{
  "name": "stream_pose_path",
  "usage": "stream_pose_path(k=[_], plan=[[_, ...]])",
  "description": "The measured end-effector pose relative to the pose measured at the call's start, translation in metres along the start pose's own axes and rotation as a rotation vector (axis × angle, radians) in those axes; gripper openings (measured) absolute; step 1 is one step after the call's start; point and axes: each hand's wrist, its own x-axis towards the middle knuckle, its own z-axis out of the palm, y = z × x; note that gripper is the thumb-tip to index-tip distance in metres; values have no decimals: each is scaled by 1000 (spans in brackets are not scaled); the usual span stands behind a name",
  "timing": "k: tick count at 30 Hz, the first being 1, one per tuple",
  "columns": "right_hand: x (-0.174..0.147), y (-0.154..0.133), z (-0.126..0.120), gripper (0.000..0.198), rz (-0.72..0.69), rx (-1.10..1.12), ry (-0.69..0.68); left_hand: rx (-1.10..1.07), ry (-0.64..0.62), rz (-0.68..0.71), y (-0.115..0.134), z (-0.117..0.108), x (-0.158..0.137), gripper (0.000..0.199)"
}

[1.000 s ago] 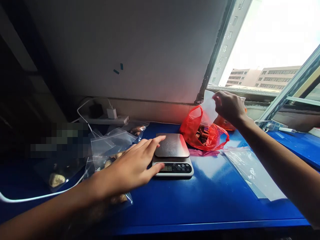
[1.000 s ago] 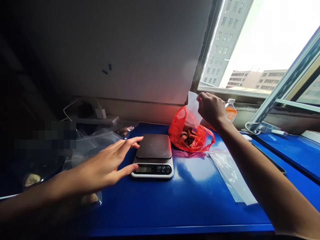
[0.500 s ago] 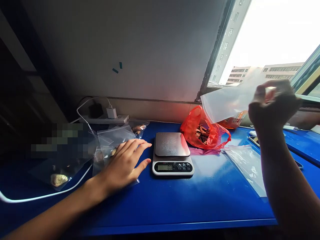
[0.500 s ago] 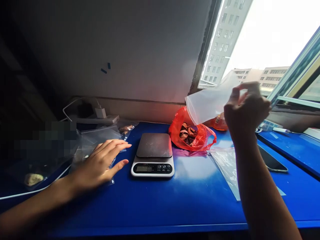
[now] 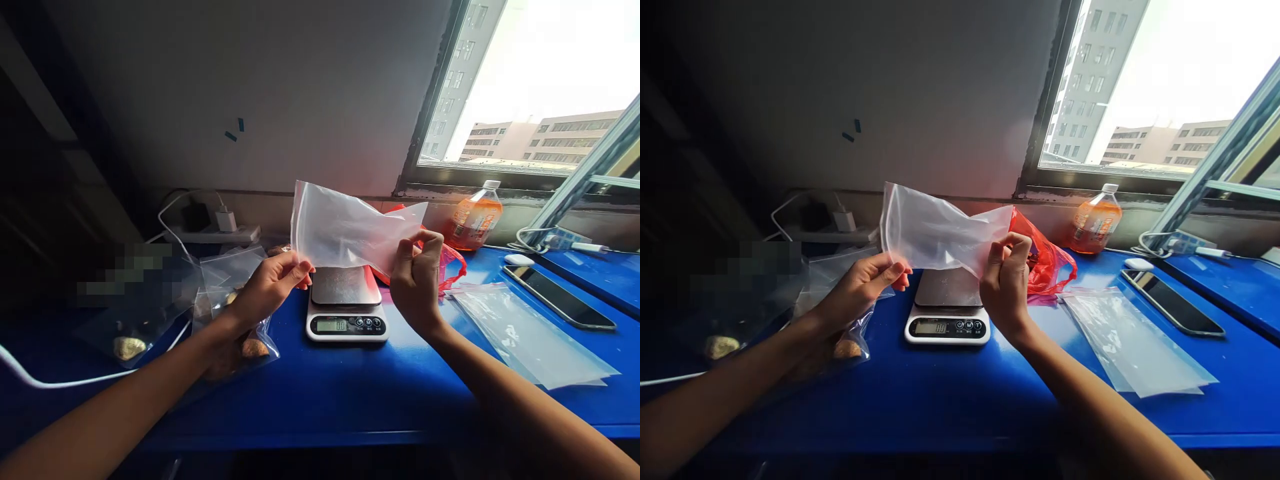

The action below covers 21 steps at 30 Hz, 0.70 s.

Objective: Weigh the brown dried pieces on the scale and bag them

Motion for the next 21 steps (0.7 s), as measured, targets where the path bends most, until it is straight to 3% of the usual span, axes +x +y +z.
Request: stream_pose_path(k=[7,14,21], plan=[[5,10,-1,16,182,225,-12,-120,16,-14,4,-4,-1,21],[5,-1,-7,28,175,314,-85,-185,142,-32,-9,-8,6,17],[-5,-7,-14,32,162,359,-230,-246,374,-49,-10,-50,23,21]])
